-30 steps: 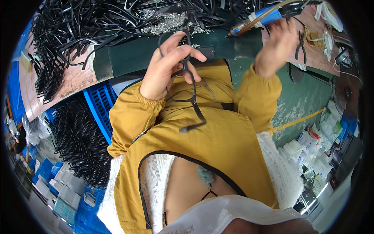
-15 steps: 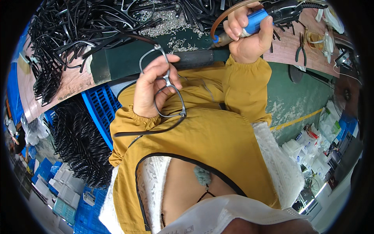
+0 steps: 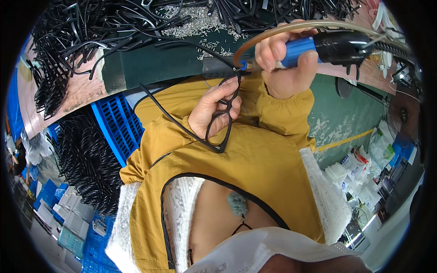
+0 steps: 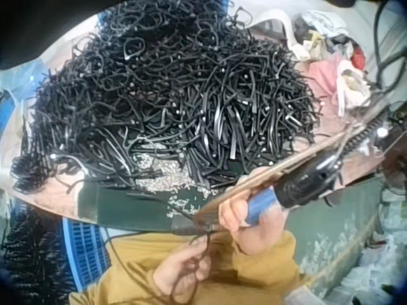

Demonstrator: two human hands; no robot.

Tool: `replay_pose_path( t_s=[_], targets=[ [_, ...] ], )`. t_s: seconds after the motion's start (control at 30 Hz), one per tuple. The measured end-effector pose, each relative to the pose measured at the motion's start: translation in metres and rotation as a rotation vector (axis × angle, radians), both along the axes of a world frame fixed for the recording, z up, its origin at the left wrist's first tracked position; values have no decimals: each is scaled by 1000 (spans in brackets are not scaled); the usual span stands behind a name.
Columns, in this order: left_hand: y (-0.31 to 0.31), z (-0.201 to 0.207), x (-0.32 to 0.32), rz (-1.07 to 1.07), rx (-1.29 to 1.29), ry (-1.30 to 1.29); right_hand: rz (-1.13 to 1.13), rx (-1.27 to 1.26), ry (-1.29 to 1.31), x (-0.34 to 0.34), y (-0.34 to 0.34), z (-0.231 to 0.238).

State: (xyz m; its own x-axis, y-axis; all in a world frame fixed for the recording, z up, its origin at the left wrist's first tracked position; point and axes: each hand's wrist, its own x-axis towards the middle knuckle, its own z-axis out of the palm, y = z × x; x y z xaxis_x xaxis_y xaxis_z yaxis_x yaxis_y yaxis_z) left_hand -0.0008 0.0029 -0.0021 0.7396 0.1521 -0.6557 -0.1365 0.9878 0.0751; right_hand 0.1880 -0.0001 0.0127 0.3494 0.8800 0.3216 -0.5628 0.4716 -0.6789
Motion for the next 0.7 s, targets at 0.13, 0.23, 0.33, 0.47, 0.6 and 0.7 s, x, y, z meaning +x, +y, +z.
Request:
replay_pose_path(
  t_s=[0.13, 0.23, 0.33, 0.47, 0.6, 0.7],
  targets=[
    [-2, -4, -2, 28, -1, -36, -7, 27, 3, -5, 3, 1],
    [-2, -7, -3, 30, -4, -71, -10, 9, 3, -6, 7, 2],
    [1, -12, -4, 22, 0, -187, 9, -11, -38, -8, 8, -2],
    [0, -11, 0, -28, 29, -88, 44, -34, -35, -2, 7, -8],
    [2, 3, 0, -71, 130, 91, 5, -43, 108, 21, 16, -6],
    [21, 15, -12, 206, 308, -184, -178, -33, 59, 40, 39, -4]
  ],
)
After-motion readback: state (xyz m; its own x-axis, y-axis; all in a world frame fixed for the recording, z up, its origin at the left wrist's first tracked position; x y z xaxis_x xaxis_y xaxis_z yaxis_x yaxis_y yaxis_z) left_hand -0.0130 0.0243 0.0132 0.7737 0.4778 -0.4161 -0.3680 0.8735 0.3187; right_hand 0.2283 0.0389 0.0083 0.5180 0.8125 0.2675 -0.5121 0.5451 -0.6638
